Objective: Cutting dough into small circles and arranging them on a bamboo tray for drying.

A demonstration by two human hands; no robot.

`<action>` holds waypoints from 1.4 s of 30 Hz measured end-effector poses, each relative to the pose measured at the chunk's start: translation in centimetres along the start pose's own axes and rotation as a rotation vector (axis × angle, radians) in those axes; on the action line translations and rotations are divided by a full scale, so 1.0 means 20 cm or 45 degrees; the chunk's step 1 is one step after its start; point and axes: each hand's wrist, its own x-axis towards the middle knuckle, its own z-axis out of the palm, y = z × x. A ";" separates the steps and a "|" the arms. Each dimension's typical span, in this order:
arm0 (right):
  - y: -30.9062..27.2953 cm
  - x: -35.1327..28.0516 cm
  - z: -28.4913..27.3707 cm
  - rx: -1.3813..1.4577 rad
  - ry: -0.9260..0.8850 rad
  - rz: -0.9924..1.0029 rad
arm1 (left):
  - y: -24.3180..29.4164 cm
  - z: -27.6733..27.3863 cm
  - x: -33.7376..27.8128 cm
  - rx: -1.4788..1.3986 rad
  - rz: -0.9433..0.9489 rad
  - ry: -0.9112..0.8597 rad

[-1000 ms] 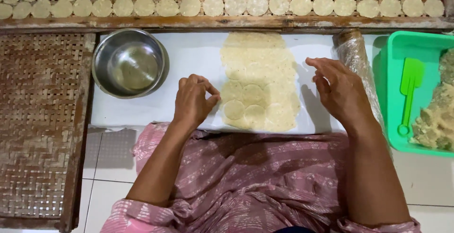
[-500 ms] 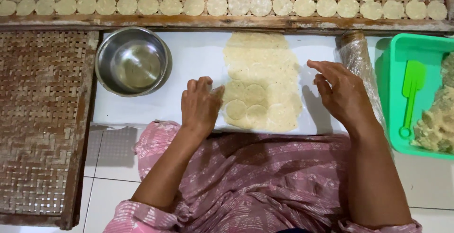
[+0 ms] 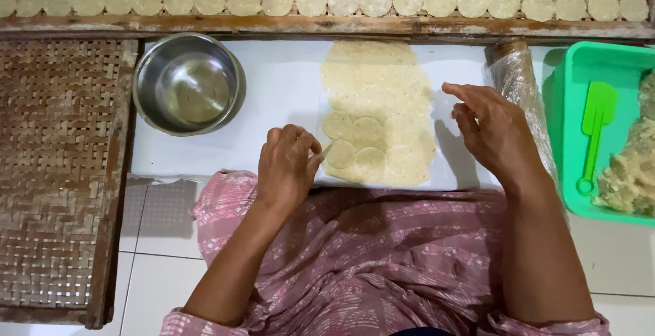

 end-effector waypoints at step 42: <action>0.00 -0.01 0.00 0.005 -0.071 0.033 | 0.07 0.05 -0.09 -0.076 -0.349 -0.318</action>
